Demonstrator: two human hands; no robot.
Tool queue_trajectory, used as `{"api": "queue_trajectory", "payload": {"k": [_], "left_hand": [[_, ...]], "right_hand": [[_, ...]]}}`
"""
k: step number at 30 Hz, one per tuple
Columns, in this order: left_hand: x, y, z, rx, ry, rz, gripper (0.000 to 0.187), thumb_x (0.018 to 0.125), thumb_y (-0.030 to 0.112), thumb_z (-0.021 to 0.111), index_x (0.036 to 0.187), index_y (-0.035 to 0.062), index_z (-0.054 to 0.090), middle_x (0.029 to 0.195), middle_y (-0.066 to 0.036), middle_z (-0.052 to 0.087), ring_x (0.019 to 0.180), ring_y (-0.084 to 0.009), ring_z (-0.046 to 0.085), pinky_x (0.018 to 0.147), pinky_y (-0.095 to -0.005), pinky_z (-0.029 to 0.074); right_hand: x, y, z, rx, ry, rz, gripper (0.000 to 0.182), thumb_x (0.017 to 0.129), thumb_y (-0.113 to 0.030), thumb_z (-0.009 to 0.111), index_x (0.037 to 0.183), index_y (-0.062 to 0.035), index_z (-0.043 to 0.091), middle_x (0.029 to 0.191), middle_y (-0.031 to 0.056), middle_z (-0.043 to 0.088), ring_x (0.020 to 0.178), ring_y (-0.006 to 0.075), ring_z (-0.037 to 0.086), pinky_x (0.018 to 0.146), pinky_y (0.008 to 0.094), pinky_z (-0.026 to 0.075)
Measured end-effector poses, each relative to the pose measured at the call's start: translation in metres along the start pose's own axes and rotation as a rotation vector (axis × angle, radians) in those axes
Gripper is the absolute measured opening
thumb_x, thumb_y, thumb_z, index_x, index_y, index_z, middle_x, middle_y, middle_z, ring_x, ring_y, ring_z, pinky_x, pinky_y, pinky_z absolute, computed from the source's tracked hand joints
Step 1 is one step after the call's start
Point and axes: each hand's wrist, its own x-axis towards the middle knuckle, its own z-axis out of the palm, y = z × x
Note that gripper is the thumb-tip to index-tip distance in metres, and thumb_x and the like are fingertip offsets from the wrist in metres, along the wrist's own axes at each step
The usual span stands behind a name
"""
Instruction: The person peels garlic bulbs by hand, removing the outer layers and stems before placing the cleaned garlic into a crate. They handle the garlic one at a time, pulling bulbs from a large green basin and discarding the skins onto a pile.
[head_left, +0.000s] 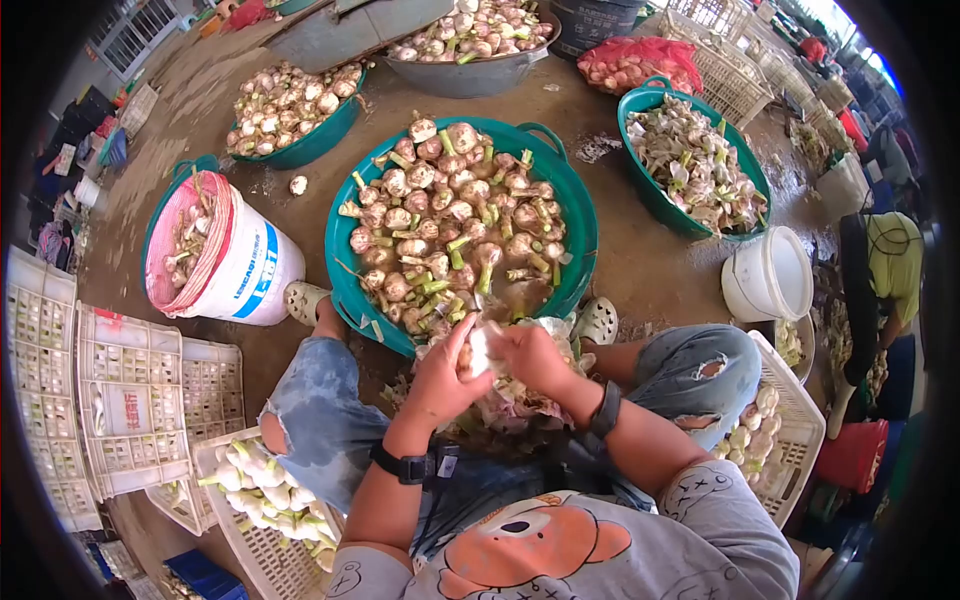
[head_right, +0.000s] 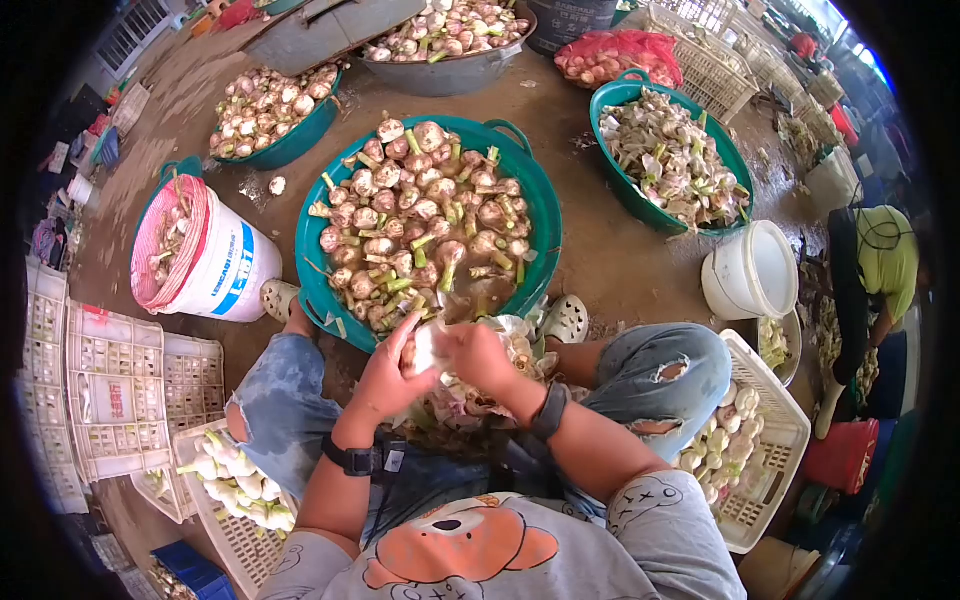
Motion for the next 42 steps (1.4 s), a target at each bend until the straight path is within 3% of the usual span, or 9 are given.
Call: {"api": "queue_trajectory", "payload": {"k": [4, 7, 9, 11, 19, 23, 33, 39, 42], "left_hand": [[-0.003, -0.002, 0.001, 0.464, 0.049, 0.418, 0.050, 0.071, 0.002, 0.062, 0.119, 0.0048, 0.050, 0.125, -0.020, 0.044, 0.113, -0.0297, 0.045, 0.091, -0.0348, 0.039], [0.000, -0.014, 0.004, 0.551, 0.127, 0.616, 0.032, 0.076, -0.003, 0.055, 0.108, 0.0014, 0.055, 0.128, -0.022, 0.041, 0.116, -0.0309, 0.045, 0.095, -0.0362, 0.038], [0.006, -0.030, 0.004, -0.207, 0.364, 0.294, 0.019, 0.081, -0.002, 0.051, 0.099, 0.0005, 0.055, 0.124, -0.020, 0.047, 0.106, -0.0273, 0.053, 0.090, -0.0362, 0.043], [0.009, -0.030, -0.004, -1.095, 0.403, 0.097, 0.018, 0.086, 0.014, 0.055, 0.102, 0.0062, 0.053, 0.110, -0.012, 0.057, 0.084, -0.0170, 0.060, 0.074, -0.0272, 0.050], [0.004, -0.042, -0.030, -1.434, 0.266, -0.208, 0.028, 0.086, 0.040, 0.052, 0.098, 0.0150, 0.056, 0.079, 0.004, 0.060, 0.055, -0.0039, 0.051, 0.044, -0.0162, 0.041], [0.007, -0.013, -0.014, -1.136, 0.545, -0.222, 0.027, 0.087, 0.036, 0.051, 0.090, 0.0095, 0.056, 0.065, 0.002, 0.055, 0.045, -0.0049, 0.044, 0.040, -0.0181, 0.037], [-0.004, 0.001, 0.001, -0.590, 0.706, -0.022, 0.023, 0.087, 0.027, 0.051, 0.078, 0.0069, 0.047, 0.060, -0.003, 0.053, 0.044, -0.0093, 0.046, 0.038, -0.0224, 0.040], [-0.011, -0.015, -0.036, -1.432, 0.441, -0.116, 0.030, 0.086, 0.037, 0.047, 0.094, 0.0094, 0.056, 0.069, 0.001, 0.057, 0.040, -0.0070, 0.043, 0.033, -0.0184, 0.033], [-0.031, -0.001, -0.059, -1.853, -0.147, 0.519, 0.031, 0.087, 0.036, 0.046, 0.094, 0.0085, 0.056, 0.069, -0.001, 0.057, 0.041, -0.0102, 0.044, 0.032, -0.0186, 0.033]], "right_hand": [[0.013, -0.003, -0.021, 0.067, -0.150, 0.280, 0.029, 0.088, -0.025, 0.052, 0.092, 0.0022, 0.062, 0.076, 0.0042, 0.064, 0.062, 0.0128, 0.058, 0.053, 0.0292, 0.044], [0.001, -0.009, -0.014, 0.820, -0.232, 0.467, 0.030, 0.090, -0.025, 0.049, 0.106, 0.0002, 0.057, 0.089, 0.0030, 0.063, 0.072, 0.0106, 0.057, 0.061, 0.0255, 0.046], [-0.006, -0.012, -0.007, 1.006, -0.232, 0.202, 0.032, 0.092, -0.024, 0.046, 0.114, -0.0018, 0.051, 0.100, 0.0033, 0.059, 0.086, 0.0108, 0.055, 0.074, 0.0249, 0.044], [-0.032, -0.044, -0.025, 0.426, -0.325, -0.055, 0.031, 0.092, -0.025, 0.046, 0.112, -0.0019, 0.052, 0.102, 0.0054, 0.058, 0.095, 0.0157, 0.053, 0.086, 0.0306, 0.040], [-0.061, -0.075, -0.111, 1.206, -0.163, -0.411, 0.018, 0.085, -0.018, 0.049, 0.079, -0.0027, 0.056, 0.088, 0.0147, 0.059, 0.085, 0.0206, 0.058, 0.079, 0.0333, 0.046], [-0.057, -0.054, -0.080, -0.646, -0.035, -0.434, 0.029, 0.082, -0.033, 0.055, 0.083, -0.0047, 0.062, 0.084, 0.0118, 0.062, 0.074, 0.0273, 0.060, 0.064, 0.0359, 0.048], [-0.005, -0.044, 0.007, -0.377, 0.140, -0.295, 0.016, 0.078, -0.017, 0.050, 0.070, -0.0030, 0.053, 0.070, 0.0169, 0.058, 0.064, 0.0357, 0.057, 0.057, 0.0431, 0.046], [-0.005, -0.013, -0.054, -0.586, -0.081, 0.000, 0.021, 0.076, -0.028, 0.055, 0.071, -0.0081, 0.061, 0.069, 0.0126, 0.061, 0.066, 0.0318, 0.059, 0.062, 0.0424, 0.047], [-0.005, -0.034, -0.075, -0.695, -0.290, -0.032, 0.023, 0.076, -0.032, 0.056, 0.073, -0.0102, 0.063, 0.070, 0.0109, 0.062, 0.068, 0.0305, 0.060, 0.062, 0.0418, 0.047]]}}
